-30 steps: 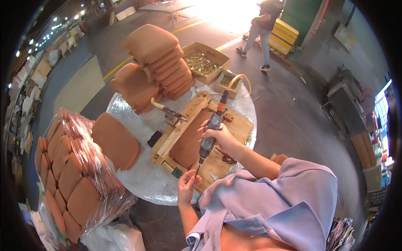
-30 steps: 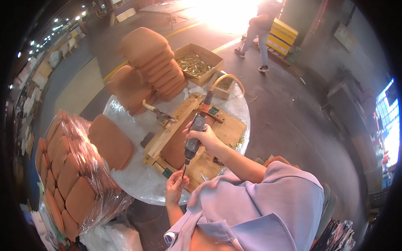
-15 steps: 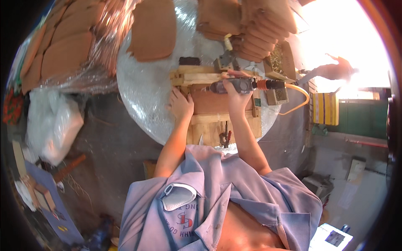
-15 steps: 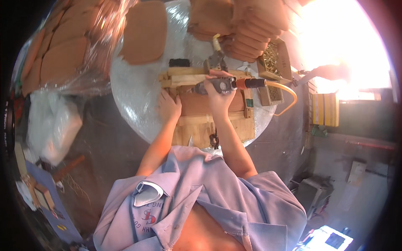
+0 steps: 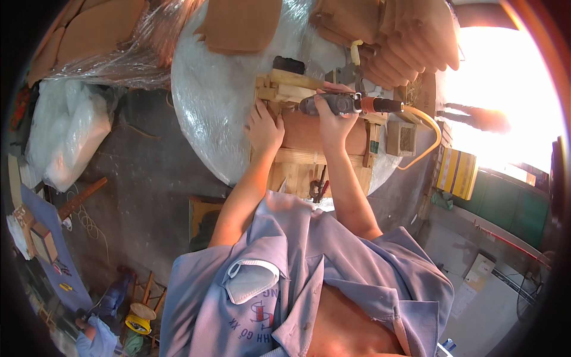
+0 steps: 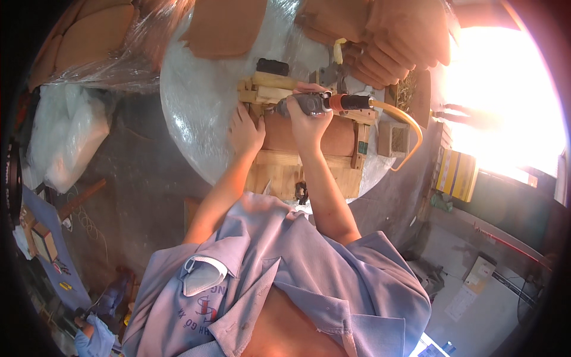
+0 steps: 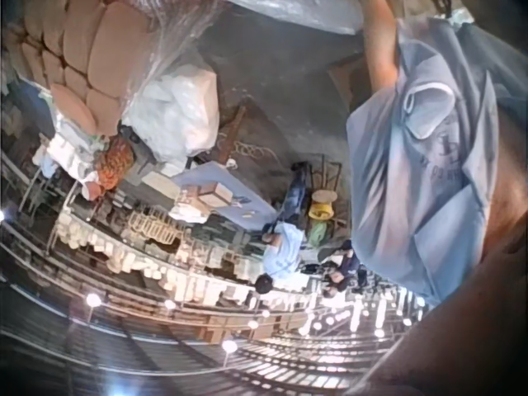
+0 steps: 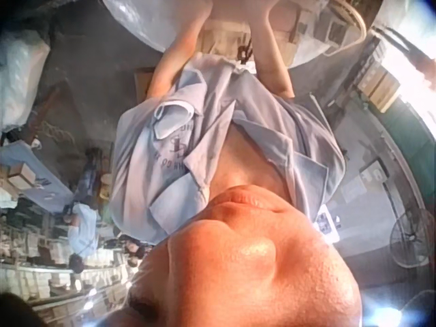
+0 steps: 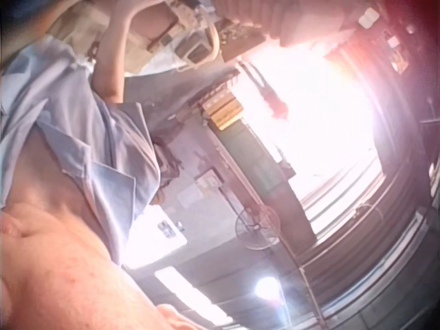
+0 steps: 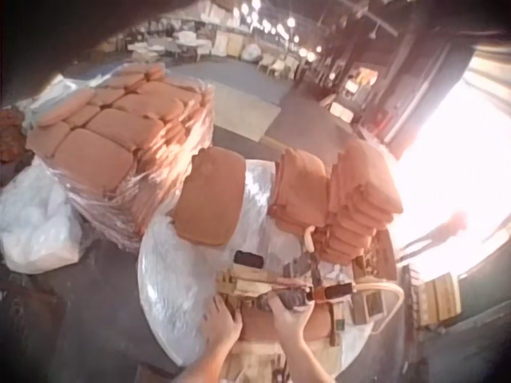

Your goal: The person places a brown cushion into a wooden jig, secures it with clamps, and uses a pneumatic drill to fasten screws. The person repeats this process for multiple cushions, removing and replacing them as needed.

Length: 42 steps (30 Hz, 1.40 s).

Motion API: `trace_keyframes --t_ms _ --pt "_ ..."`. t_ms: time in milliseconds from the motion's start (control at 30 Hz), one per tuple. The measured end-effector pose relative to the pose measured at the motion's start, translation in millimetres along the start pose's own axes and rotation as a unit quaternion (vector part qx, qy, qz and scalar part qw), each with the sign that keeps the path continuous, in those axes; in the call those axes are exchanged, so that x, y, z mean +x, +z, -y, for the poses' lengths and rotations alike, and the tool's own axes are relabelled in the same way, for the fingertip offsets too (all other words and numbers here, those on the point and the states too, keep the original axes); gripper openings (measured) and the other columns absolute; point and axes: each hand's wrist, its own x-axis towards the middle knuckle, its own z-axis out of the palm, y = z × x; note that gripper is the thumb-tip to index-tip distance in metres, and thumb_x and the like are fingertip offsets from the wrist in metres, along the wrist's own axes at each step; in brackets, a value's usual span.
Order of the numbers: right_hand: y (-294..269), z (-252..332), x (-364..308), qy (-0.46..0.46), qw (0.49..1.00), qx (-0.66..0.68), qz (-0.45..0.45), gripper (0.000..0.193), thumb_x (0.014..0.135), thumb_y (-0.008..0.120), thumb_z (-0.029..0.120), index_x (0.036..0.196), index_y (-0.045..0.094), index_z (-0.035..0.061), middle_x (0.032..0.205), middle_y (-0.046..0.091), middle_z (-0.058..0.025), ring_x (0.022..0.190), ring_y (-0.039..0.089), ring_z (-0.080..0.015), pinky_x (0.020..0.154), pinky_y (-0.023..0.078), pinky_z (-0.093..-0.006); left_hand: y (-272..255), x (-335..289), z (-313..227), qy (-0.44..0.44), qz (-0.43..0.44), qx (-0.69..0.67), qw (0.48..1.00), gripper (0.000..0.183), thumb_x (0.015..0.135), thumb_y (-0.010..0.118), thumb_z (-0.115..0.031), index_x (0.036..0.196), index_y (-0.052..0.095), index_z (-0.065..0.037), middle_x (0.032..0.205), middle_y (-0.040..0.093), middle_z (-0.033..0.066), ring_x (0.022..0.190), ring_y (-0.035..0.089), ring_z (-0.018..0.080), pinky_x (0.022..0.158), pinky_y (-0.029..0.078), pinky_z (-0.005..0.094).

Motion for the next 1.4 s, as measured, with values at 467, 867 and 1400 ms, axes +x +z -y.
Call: trace_keyframes --t_ms 467,867,1400 --pt "9 1 -4 0.01 0.999 -0.008 0.042 0.036 0.084 0.08 -0.007 0.116 0.066 -0.0021 0.114 0.075 -0.0118 0.1 0.075 -0.017 0.09 0.06 -0.0329 10 0 3 0.022 -0.03 0.022 0.999 0.09 0.097 0.071 -0.045 0.167 0.03 -0.005 0.156 0.049 0.0165 0.139 0.054 0.0353 0.102 0.048 0.0608" --pt "18 -15 -4 0.02 0.998 -0.037 0.042 0.034 0.081 0.081 0.0 0.112 0.069 0.0051 0.09 0.071 0.0012 0.082 0.066 -0.0074 0.076 0.055 -0.0276 0 0 2 0.02 -0.008 0.016 1.0 0.091 0.099 0.07 -0.045 0.167 0.027 -0.003 0.153 0.049 0.0177 0.139 0.053 0.0368 0.103 0.049 0.0613" --pt "-175 17 -35 0.103 0.899 0.333 -0.266 0.036 0.09 0.072 0.007 0.125 0.062 0.0061 0.117 0.072 -0.0133 0.096 0.076 -0.0327 0.091 0.065 -0.0469 10 4 8 0.007 -0.009 -0.025 1.0 0.09 0.095 0.073 -0.042 0.166 0.03 -0.004 0.15 0.05 0.0191 0.138 0.052 0.0383 0.1 0.053 0.0605"
